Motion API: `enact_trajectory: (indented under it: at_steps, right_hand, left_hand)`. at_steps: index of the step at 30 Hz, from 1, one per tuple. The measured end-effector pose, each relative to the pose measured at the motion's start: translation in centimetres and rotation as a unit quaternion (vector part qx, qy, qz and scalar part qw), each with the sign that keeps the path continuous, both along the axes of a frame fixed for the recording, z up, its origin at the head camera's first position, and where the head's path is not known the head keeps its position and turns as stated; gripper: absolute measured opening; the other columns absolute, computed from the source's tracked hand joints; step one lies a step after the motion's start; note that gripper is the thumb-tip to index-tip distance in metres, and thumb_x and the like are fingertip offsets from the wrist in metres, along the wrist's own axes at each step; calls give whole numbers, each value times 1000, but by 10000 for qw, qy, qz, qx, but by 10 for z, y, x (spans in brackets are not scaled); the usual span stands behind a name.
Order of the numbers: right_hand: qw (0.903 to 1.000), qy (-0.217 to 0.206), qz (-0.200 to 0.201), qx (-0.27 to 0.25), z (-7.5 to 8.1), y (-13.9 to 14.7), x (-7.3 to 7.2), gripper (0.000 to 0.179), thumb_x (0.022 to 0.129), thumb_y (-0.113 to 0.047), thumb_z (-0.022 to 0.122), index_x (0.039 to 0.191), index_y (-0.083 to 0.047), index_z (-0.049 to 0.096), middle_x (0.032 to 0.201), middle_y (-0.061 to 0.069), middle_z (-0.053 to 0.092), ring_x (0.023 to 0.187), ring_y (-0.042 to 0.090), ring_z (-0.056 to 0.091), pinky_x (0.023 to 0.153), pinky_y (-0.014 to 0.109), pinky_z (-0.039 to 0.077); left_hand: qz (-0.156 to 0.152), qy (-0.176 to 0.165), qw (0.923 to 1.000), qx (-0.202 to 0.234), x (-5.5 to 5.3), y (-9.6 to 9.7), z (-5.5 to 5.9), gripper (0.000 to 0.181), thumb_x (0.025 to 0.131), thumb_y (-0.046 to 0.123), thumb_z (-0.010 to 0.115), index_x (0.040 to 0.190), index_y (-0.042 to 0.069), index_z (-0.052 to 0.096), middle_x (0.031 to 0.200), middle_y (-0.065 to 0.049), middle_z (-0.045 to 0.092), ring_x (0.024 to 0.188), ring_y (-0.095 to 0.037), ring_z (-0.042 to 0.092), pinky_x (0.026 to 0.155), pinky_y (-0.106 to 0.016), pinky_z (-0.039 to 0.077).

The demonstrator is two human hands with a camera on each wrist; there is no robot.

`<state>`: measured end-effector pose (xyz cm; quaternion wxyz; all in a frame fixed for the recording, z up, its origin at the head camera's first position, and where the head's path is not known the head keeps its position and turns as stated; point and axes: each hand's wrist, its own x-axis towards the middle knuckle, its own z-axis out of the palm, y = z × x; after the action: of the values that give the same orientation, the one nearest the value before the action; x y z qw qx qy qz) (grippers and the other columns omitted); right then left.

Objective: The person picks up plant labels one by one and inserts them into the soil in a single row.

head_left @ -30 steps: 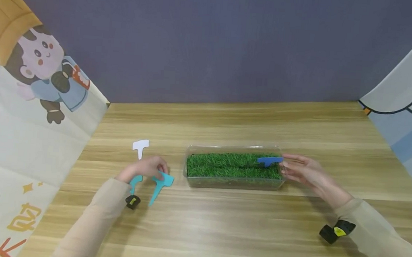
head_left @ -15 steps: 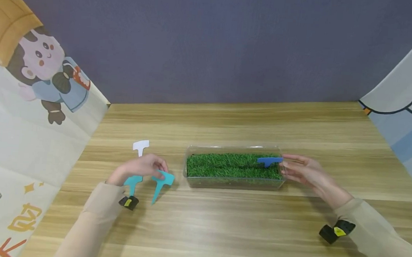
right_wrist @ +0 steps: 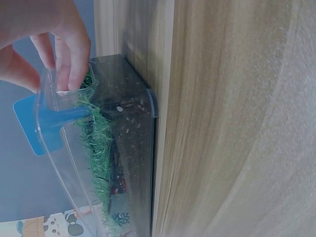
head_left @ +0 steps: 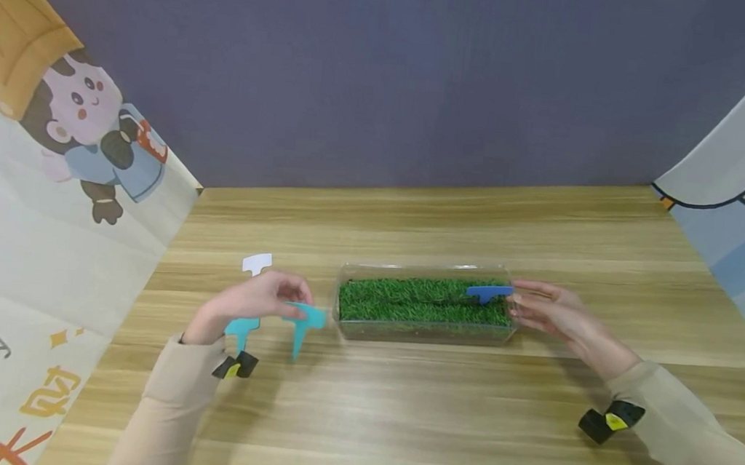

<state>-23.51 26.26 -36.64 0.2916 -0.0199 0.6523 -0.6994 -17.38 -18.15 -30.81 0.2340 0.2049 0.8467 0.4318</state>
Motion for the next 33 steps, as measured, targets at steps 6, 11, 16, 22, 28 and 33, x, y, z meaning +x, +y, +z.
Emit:
enact_trajectory:
  at_steps: [6, 11, 16, 22, 28, 33]
  right_hand:
    - [9996, -98, -89, -244, -1, 0, 0, 51, 83, -10, 60, 127, -1, 37, 93, -1, 65, 87, 15, 62, 81, 26, 49]
    - [9991, -189, -143, -346, -2, 0, 0, 42, 83, -9, 61, 121, -6, 44, 93, 0, 65, 87, 15, 62, 80, 27, 49]
    - [9991, -205, -136, -344, -3, 0, -1, 43, 83, -9, 60, 122, -6, 44, 93, 0, 65, 86, 15, 62, 80, 26, 49]
    - [9990, -223, -154, -369, -4, 0, -1, 40, 83, -9, 61, 120, -8, 46, 93, 0, 65, 86, 16, 62, 80, 26, 49]
    - [9991, -209, -138, -346, -3, -1, 0, 51, 83, -9, 61, 127, -1, 37, 93, -1, 65, 87, 15, 62, 80, 26, 49]
    - [9993, -182, -122, -298, -3, -1, -1, 55, 83, -10, 61, 129, 1, 34, 93, -2, 65, 88, 15, 62, 81, 26, 49]
  left_hand:
    - [68, 244, 9996, 149, 3, 17, 13, 13, 82, 10, 62, 93, 4, 59, 88, -4, 61, 85, -16, 57, 80, -29, 47]
    - [219, 451, 9983, 288, 1, 34, 21, 10, 83, 13, 61, 91, 8, 60, 86, -2, 60, 79, -15, 54, 71, -27, 47]
    - [351, 706, 9962, 359, -3, 47, 24, 11, 82, 14, 62, 92, 8, 61, 90, -2, 59, 85, -15, 56, 77, -28, 47]
    - [309, 850, 9947, 496, -10, 61, 24, 14, 82, 12, 62, 94, 6, 60, 92, -3, 60, 86, -16, 56, 78, -31, 48]
    - [255, 1193, 9911, 538, -18, 77, 25, 16, 81, 10, 62, 95, 4, 59, 89, -3, 60, 82, -16, 55, 75, -29, 49]
    - [241, 1331, 9887, 649, -24, 92, 26, 17, 80, 8, 62, 96, 1, 59, 89, -6, 60, 80, -15, 55, 74, -27, 49]
